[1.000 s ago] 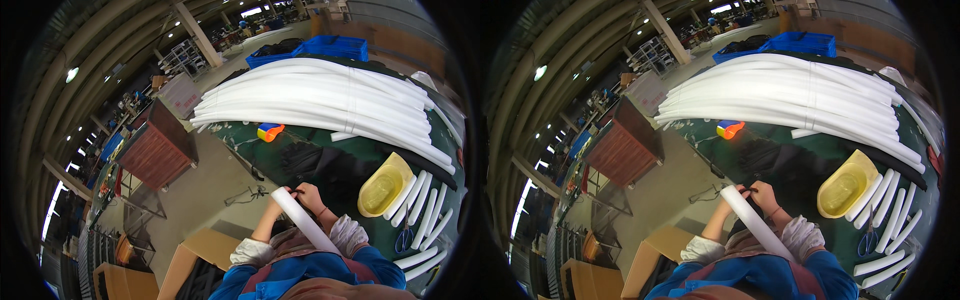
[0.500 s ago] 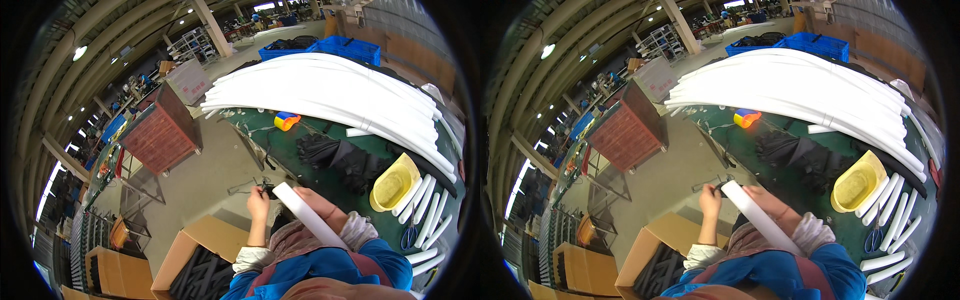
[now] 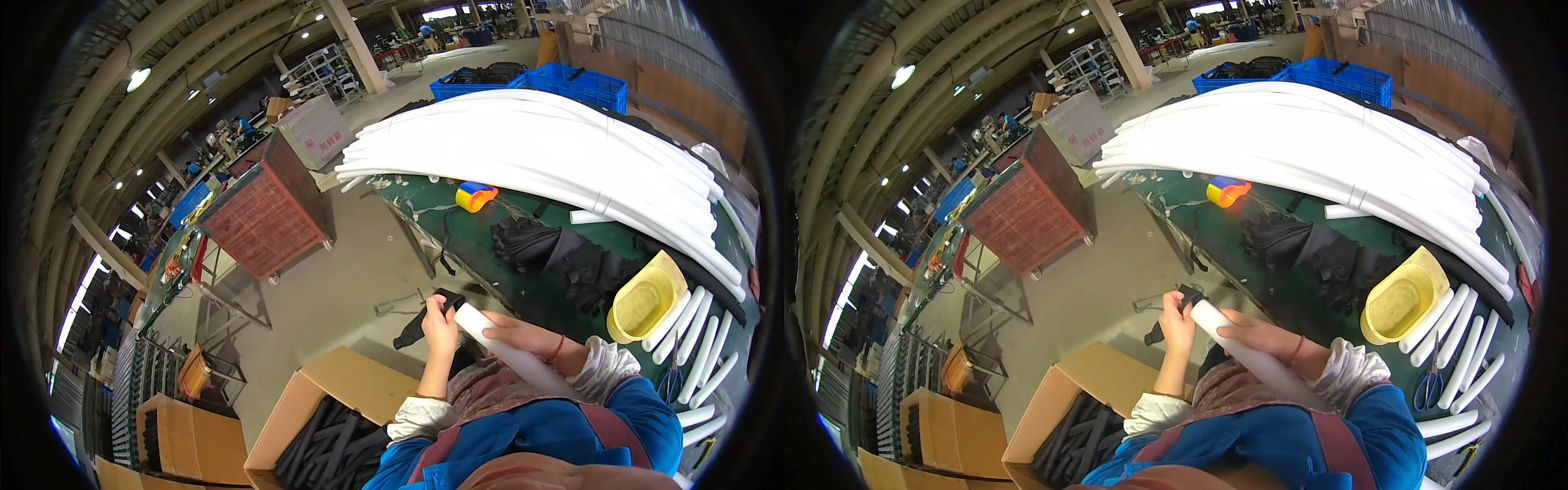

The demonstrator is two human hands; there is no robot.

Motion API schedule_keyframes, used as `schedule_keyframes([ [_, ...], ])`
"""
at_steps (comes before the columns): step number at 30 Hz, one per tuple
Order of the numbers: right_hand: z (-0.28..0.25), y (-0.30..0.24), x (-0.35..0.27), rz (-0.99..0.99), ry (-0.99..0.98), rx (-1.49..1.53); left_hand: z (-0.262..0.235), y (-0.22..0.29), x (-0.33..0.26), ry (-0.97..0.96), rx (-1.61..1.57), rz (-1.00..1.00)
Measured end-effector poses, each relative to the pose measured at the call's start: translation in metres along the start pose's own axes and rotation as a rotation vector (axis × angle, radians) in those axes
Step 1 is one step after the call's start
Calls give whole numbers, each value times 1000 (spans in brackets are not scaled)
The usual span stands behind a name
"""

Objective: The person repeatedly picks up white PVC pipes and black flexible sleeves, slides the sleeves over the pipes, and places the assembled units into a cardboard box. The process is repeated multiple times in a factory setting.

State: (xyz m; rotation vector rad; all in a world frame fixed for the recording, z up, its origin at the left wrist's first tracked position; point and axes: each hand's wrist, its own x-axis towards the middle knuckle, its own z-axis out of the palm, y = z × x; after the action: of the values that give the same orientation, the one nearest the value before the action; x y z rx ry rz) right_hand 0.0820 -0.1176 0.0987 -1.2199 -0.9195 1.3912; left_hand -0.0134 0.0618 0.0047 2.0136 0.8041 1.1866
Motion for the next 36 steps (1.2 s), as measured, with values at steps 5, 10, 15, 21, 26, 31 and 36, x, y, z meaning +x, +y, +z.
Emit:
schedule_keyframes([
  [5, 5, -8, 18, 104, 25, 146, -3, 7, -9, 2, 64, 26],
  [10, -4, -2, 46, 46, 17, 196, 4, 13, -25, -43, 182, 1],
  [15, -9, 24, 53, -166, 177, -115, 14, 6, -37, 13, 4, -42],
  [21, -16, 48, 55, -327, 270, -346, 16, -10, -32, -54, -537, -317],
  [26, -4, 38, 43, -365, 267, -506, 10, -8, -24, -189, -1086, -703],
  [31, -6, 34, 38, -378, 291, -502, 8, -8, -18, -265, -1158, -726],
  [36, -25, 65, 54, -490, 595, -420, 23, 13, -25, -195, -689, -396],
])
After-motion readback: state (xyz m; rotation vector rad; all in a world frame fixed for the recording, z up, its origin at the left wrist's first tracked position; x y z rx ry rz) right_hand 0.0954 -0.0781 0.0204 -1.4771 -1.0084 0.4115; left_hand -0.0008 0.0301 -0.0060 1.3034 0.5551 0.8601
